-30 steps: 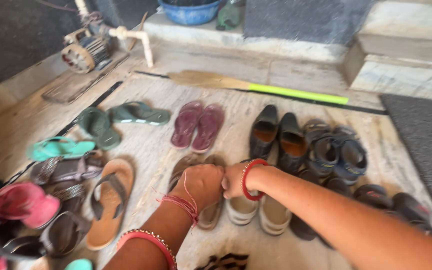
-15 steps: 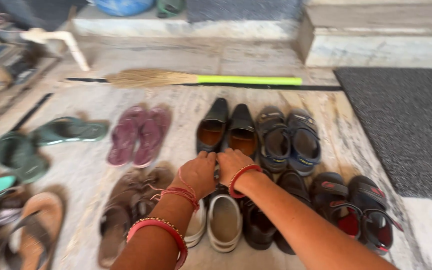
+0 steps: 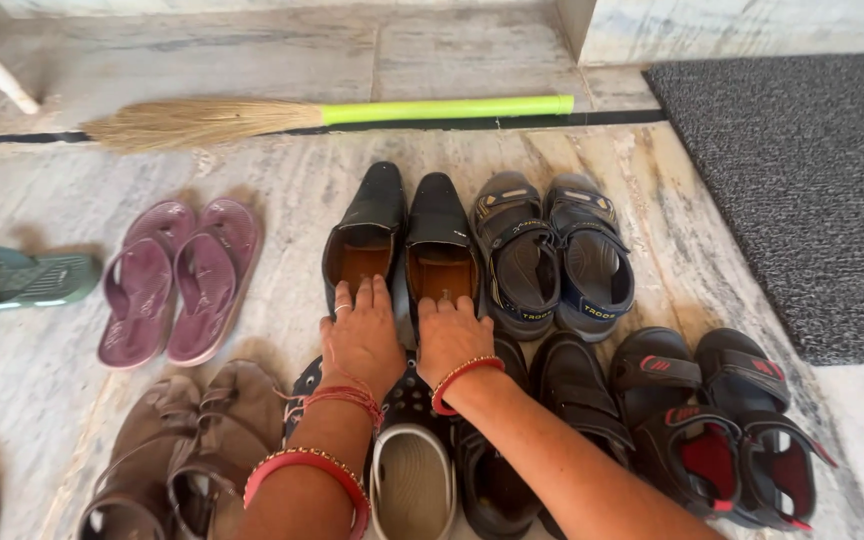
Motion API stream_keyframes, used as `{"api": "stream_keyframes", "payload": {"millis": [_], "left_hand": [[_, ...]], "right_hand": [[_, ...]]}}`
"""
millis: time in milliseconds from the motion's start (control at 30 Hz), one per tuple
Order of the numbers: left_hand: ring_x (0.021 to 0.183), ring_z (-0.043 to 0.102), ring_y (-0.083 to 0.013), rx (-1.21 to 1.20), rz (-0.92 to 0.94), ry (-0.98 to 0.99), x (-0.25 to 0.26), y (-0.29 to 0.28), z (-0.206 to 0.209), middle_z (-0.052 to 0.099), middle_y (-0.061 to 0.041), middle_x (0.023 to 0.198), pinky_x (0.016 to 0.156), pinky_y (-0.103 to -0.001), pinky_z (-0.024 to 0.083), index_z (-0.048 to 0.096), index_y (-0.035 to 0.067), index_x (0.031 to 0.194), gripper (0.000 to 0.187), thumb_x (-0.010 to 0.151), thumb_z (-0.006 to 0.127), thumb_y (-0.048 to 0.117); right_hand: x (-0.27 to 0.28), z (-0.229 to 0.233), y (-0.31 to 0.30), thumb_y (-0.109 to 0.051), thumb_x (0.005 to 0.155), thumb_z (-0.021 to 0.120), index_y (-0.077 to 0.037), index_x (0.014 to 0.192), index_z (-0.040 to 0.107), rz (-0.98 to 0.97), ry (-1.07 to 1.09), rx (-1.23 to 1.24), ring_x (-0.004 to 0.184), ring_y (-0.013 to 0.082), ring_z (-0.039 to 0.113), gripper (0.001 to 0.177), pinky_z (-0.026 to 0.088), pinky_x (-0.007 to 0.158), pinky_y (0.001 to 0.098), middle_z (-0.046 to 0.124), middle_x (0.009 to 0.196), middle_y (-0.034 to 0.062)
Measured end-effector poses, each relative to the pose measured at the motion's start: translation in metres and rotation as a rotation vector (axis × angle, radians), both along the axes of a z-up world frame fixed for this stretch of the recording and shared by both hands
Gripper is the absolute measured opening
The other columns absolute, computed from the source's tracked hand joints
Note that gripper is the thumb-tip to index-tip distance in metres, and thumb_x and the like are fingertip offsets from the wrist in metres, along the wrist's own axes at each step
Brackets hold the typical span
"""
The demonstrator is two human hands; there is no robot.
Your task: The person wipes the exterior of several pairs of shoes and sandals with a striped cloth, then places them on a nearby shoe rack. The person handles flip-flops, sandals, and closed-toe shoes one by one.
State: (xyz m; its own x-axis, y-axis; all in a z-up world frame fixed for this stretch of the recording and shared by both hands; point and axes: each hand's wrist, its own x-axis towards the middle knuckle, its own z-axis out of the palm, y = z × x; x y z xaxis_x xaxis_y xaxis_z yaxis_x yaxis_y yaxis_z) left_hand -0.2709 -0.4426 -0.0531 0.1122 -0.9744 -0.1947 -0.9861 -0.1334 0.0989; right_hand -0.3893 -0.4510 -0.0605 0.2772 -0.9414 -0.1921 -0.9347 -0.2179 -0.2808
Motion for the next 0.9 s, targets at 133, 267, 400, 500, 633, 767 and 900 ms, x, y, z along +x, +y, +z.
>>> {"api": "stream_keyframes", "payload": {"millis": [133, 267, 400, 500, 633, 767, 900], "left_hand": [[0.139, 0.042, -0.03, -0.099, 0.002, -0.08, -0.001, -0.018, -0.016, 0.051, -0.009, 0.142, 0.105, -0.049, 0.045, 0.037, 0.006, 0.147, 0.071, 0.084, 0.07, 0.012], [0.124, 0.058, -0.0249, -0.074, 0.064, -0.121, 0.0, -0.028, -0.024, 0.065, -0.005, 0.122, 0.095, -0.046, 0.053, 0.055, 0.011, 0.119, 0.032, 0.089, 0.067, 0.01], [0.115, 0.064, -0.0242, -0.093, 0.072, -0.127, 0.002, -0.034, -0.022, 0.071, -0.006, 0.108, 0.091, -0.042, 0.057, 0.057, 0.01, 0.108, 0.019, 0.092, 0.065, 0.011], [0.11, 0.066, -0.0266, -0.201, 0.045, -0.062, 0.004, -0.031, -0.02, 0.071, -0.009, 0.104, 0.085, -0.039, 0.059, 0.056, 0.008, 0.103, 0.016, 0.09, 0.066, 0.006], [0.111, 0.064, -0.0294, -0.251, 0.018, -0.001, 0.006, -0.026, -0.007, 0.07, -0.011, 0.101, 0.084, -0.04, 0.059, 0.055, 0.007, 0.099, 0.024, 0.082, 0.072, 0.007], [0.11, 0.065, -0.0298, -0.299, 0.041, 0.037, 0.013, -0.009, 0.022, 0.071, -0.012, 0.101, 0.084, -0.042, 0.059, 0.055, 0.007, 0.1, 0.025, 0.082, 0.073, 0.007], [0.109, 0.066, -0.0297, -0.353, 0.061, 0.018, 0.029, 0.016, 0.065, 0.071, -0.012, 0.102, 0.084, -0.041, 0.059, 0.055, 0.007, 0.101, 0.028, 0.079, 0.071, 0.003]], "right_hand": [[0.004, -0.008, -0.011, -0.01, 0.079, 0.076, -0.008, 0.123, 0.062, -0.021, -0.05, -0.068, 0.127, 0.0338, 0.051, 0.047, 0.043, 0.103, 0.0568, 0.06, 0.134, 0.0117], [0.004, -0.009, -0.013, -0.012, 0.082, 0.074, -0.009, 0.118, 0.065, -0.023, -0.065, -0.016, 0.119, 0.0327, 0.057, 0.038, 0.046, 0.1, 0.0561, 0.068, 0.12, 0.0095], [0.002, -0.006, -0.016, -0.016, 0.087, 0.07, -0.011, 0.107, 0.071, -0.029, -0.095, -0.041, 0.109, 0.0317, 0.064, 0.02, 0.049, 0.095, 0.0539, 0.074, 0.098, 0.0096], [-0.001, -0.005, -0.014, -0.016, 0.084, 0.071, -0.01, 0.103, 0.071, -0.042, -0.228, -0.175, 0.098, 0.0349, 0.066, 0.021, 0.052, 0.085, 0.0511, 0.074, 0.09, 0.0121], [-0.001, 0.006, -0.018, -0.016, 0.085, 0.071, -0.009, 0.093, 0.072, -0.053, -0.262, -0.224, 0.093, 0.037, 0.067, 0.011, 0.053, 0.083, 0.0498, 0.074, 0.087, 0.015], [0.006, 0.03, -0.01, -0.015, 0.081, 0.071, -0.008, 0.087, 0.072, -0.005, -0.289, -0.34, 0.087, 0.0389, 0.068, 0.009, 0.054, 0.078, 0.0521, 0.073, 0.082, 0.017], [0.023, 0.062, 0.004, -0.013, 0.078, 0.071, -0.007, 0.087, 0.072, 0.098, -0.299, -0.502, 0.082, 0.0393, 0.068, 0.01, 0.055, 0.072, 0.0521, 0.072, 0.08, 0.0185]]}}
